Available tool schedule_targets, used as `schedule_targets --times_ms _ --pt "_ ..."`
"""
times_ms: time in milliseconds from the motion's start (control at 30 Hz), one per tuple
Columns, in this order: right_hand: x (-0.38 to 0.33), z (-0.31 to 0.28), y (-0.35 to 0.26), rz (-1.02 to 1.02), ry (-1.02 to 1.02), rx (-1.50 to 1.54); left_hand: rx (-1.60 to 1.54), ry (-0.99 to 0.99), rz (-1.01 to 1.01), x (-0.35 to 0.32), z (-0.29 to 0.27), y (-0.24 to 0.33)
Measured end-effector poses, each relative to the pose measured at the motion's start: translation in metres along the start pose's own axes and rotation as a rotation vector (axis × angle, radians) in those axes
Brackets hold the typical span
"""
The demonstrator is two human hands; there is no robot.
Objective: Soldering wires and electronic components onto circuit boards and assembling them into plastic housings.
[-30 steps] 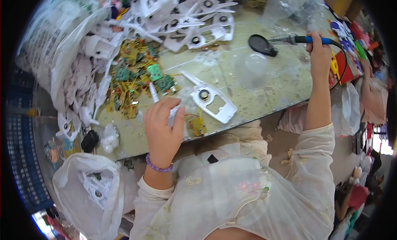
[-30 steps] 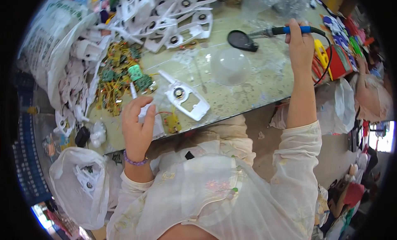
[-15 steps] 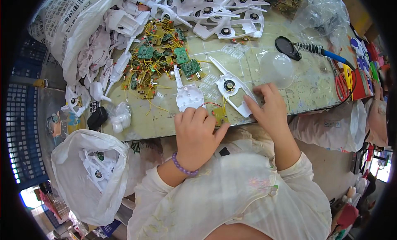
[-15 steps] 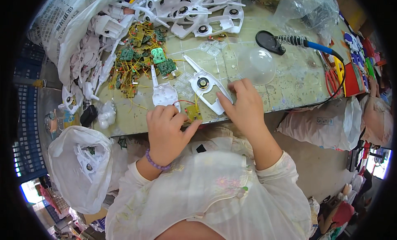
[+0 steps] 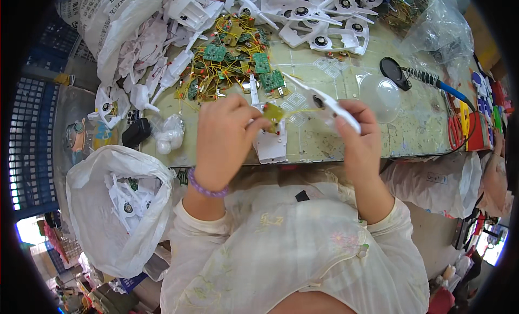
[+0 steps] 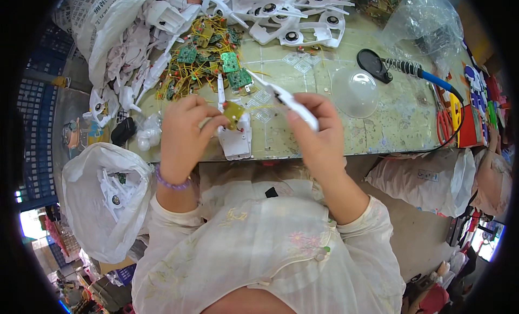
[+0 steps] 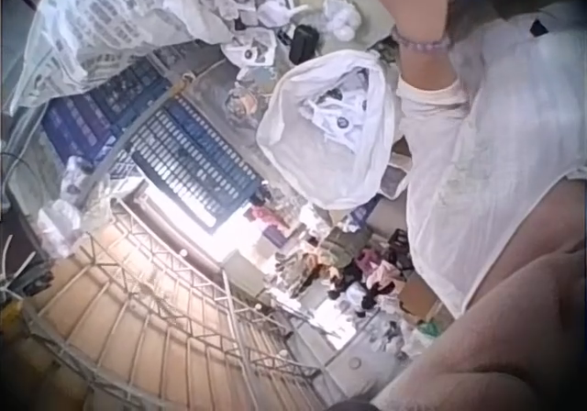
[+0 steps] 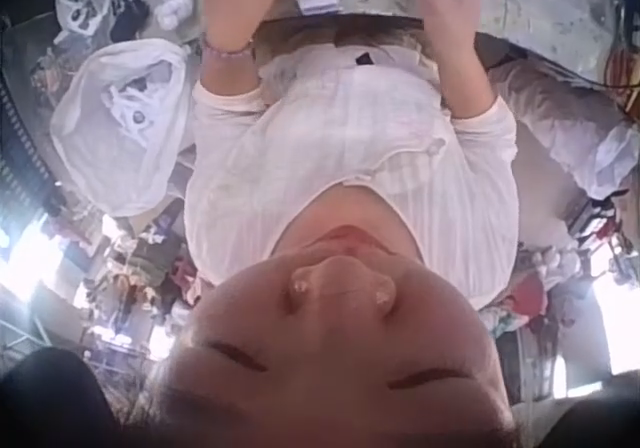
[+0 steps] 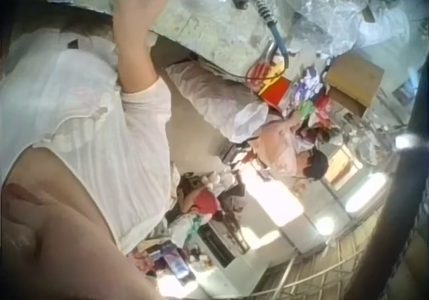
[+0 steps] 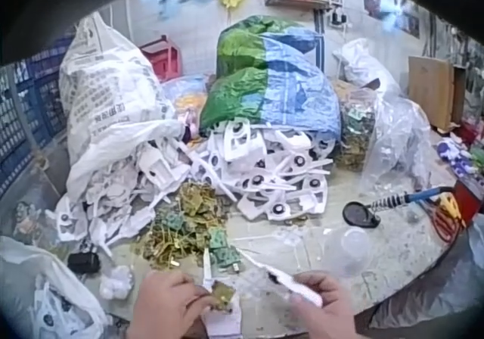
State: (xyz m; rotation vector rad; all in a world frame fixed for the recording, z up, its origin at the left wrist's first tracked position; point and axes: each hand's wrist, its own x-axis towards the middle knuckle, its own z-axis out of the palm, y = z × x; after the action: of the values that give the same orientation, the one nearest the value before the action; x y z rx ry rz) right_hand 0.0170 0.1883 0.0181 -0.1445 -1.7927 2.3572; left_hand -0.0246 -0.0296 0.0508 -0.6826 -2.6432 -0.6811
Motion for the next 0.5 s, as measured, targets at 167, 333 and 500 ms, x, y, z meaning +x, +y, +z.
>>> schedule_targets --times_ms 167,333,500 --pt "-0.005 0.035 0.017 -0.888 -0.222 -0.866 0.031 -0.121 0.020 -0.004 0.014 -0.023" --pt "-0.025 0.056 0.041 -0.924 -0.365 -1.044 -0.260 -0.095 -0.289 -0.013 0.022 -0.032" --pt "-0.026 0.061 0.048 -0.842 -0.416 -1.076 -0.535 -0.033 -0.542 -0.028 0.033 -0.048"
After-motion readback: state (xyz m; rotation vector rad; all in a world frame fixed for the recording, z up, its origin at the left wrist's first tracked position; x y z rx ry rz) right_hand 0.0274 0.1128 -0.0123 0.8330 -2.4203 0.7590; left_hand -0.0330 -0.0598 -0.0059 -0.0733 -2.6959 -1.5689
